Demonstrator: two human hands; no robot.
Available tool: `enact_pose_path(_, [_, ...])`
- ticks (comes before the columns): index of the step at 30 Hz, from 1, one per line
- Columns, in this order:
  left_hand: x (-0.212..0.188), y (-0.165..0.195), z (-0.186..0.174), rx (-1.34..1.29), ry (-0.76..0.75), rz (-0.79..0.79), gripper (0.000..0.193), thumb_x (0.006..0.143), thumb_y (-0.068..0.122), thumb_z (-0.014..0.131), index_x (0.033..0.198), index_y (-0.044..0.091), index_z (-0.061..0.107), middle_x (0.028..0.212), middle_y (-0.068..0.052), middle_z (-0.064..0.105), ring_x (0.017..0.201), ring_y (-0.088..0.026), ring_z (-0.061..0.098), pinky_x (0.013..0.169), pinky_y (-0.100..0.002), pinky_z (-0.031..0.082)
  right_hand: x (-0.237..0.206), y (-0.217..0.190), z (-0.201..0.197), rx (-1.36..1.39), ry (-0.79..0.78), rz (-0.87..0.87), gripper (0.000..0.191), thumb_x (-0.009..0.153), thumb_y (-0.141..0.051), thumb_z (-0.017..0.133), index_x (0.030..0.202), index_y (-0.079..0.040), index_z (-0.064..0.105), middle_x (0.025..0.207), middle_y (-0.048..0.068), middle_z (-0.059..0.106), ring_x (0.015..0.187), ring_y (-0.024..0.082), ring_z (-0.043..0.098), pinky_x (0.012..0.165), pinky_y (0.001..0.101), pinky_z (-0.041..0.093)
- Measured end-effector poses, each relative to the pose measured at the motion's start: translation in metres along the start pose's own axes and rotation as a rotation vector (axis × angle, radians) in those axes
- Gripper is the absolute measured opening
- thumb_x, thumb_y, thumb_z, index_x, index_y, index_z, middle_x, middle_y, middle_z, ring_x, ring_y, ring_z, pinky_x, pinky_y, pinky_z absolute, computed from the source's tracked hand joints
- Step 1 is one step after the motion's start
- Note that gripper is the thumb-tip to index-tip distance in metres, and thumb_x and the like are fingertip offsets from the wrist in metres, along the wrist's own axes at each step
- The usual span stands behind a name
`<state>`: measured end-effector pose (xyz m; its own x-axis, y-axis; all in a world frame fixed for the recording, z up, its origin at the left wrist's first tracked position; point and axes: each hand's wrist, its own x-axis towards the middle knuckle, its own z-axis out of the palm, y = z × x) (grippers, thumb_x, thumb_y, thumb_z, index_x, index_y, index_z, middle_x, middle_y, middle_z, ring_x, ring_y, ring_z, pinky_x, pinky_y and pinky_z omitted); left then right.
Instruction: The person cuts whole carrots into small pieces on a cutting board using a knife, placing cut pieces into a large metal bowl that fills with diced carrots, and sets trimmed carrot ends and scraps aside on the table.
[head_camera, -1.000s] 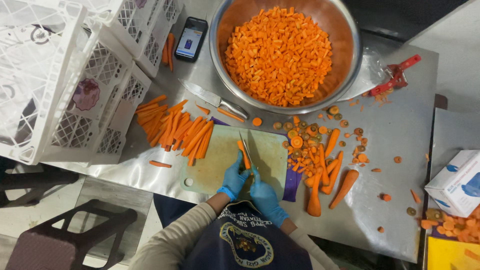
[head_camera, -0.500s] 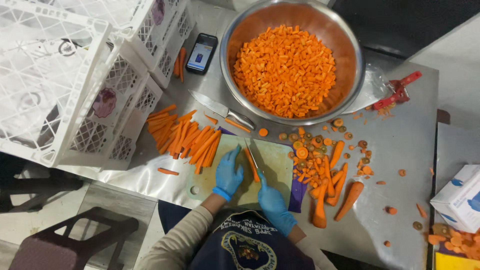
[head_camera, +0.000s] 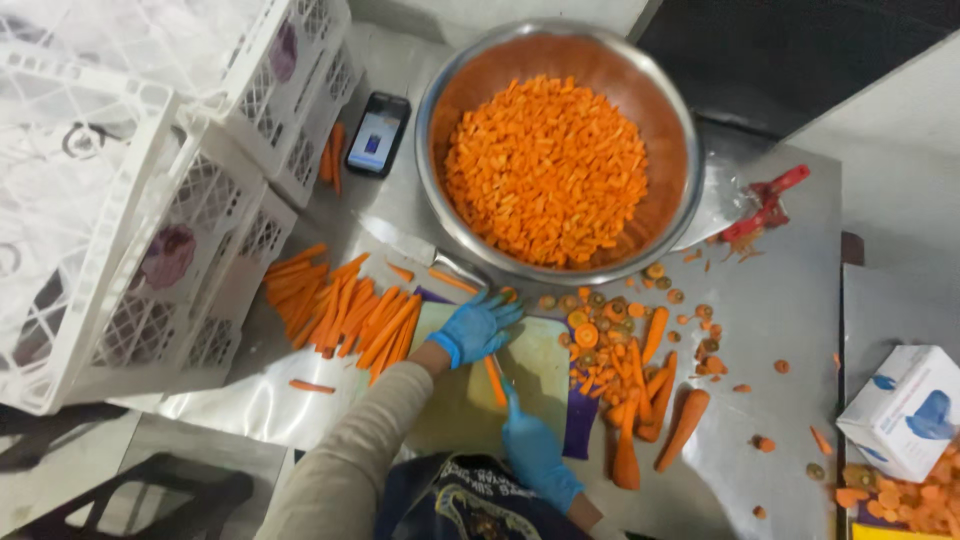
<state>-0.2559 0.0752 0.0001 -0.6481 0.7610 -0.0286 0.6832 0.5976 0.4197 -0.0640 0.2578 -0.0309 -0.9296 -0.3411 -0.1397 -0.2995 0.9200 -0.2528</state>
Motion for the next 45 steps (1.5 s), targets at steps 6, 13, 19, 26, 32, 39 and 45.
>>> enact_pose_path(6, [-0.006, -0.009, 0.007, -0.072, 0.053, -0.019, 0.063, 0.093, 0.026, 0.051, 0.155, 0.013, 0.044, 0.164, -0.007, 0.038, 0.155, -0.031, 0.027, 0.127, -0.052, 0.011, 0.009, -0.009, -0.014, 0.184, -0.194, 0.099, 0.091, 0.076, -0.001, 0.060, 0.158, 0.000, 0.020, 0.063, 0.020, 0.064, 0.056, 0.039, 0.065, 0.052, 0.0531, 0.052])
enact_pose_path(13, [-0.002, -0.018, 0.010, -0.077, 0.061, -0.032, 0.063, 0.093, 0.024, 0.049, 0.155, 0.015, 0.043, 0.166, -0.004, 0.035, 0.155, -0.029, 0.025, 0.126, -0.053, 0.011, 0.024, -0.007, -0.018, 0.146, -0.382, 0.223, 0.089, 0.086, -0.002, 0.055, 0.163, -0.010, 0.012, 0.073, 0.020, 0.069, 0.065, 0.039, 0.069, 0.061, 0.0537, 0.054])
enact_pose_path(19, [-0.009, -0.020, 0.013, -0.041, 0.024, -0.069, 0.064, 0.094, 0.024, 0.046, 0.157, 0.019, 0.040, 0.167, -0.001, 0.033, 0.155, -0.028, 0.024, 0.125, -0.058, 0.008, 0.025, -0.005, -0.010, 0.124, -0.390, 0.238, 0.081, 0.090, -0.005, 0.053, 0.162, -0.018, 0.020, 0.077, 0.018, 0.070, 0.067, 0.037, 0.069, 0.061, 0.0525, 0.055])
enact_pose_path(26, [-0.010, -0.016, 0.016, 0.061, 0.053, -0.095, 0.063, 0.095, 0.028, 0.044, 0.157, 0.019, 0.039, 0.165, -0.002, 0.034, 0.155, -0.027, 0.022, 0.124, -0.059, 0.003, 0.021, 0.000, -0.004, 0.092, -0.346, 0.178, 0.080, 0.089, -0.006, 0.053, 0.161, -0.014, 0.021, 0.076, 0.016, 0.069, 0.066, 0.038, 0.069, 0.059, 0.0529, 0.055])
enact_pose_path(32, [-0.016, -0.009, 0.016, 0.067, 0.067, -0.140, 0.059, 0.099, 0.031, 0.042, 0.156, 0.020, 0.040, 0.166, -0.001, 0.035, 0.155, -0.026, 0.025, 0.125, -0.058, 0.004, 0.018, -0.006, -0.011, 0.085, -0.233, 0.125, 0.078, 0.087, -0.004, 0.052, 0.160, -0.013, 0.025, 0.072, 0.017, 0.068, 0.063, 0.038, 0.068, 0.058, 0.0530, 0.054])
enact_pose_path(39, [-0.013, -0.003, 0.008, 0.087, 0.031, -0.175, 0.060, 0.097, 0.031, 0.044, 0.157, 0.022, 0.040, 0.165, 0.001, 0.035, 0.154, -0.025, 0.024, 0.124, -0.060, 0.007, 0.020, -0.007, -0.020, 0.057, -0.152, 0.082, 0.074, 0.088, -0.006, 0.053, 0.159, -0.010, 0.029, 0.065, 0.015, 0.066, 0.056, 0.036, 0.067, 0.052, 0.0508, 0.053])
enact_pose_path(45, [-0.015, 0.003, 0.009, 0.128, 0.075, -0.161, 0.059, 0.100, 0.034, 0.047, 0.157, 0.021, 0.040, 0.164, 0.001, 0.036, 0.156, -0.025, 0.022, 0.124, -0.060, 0.009, 0.022, -0.006, -0.013, 0.005, -0.030, -0.010, 0.060, 0.092, -0.011, 0.054, 0.150, -0.007, 0.040, 0.067, 0.013, 0.066, 0.057, 0.035, 0.067, 0.051, 0.0488, 0.053])
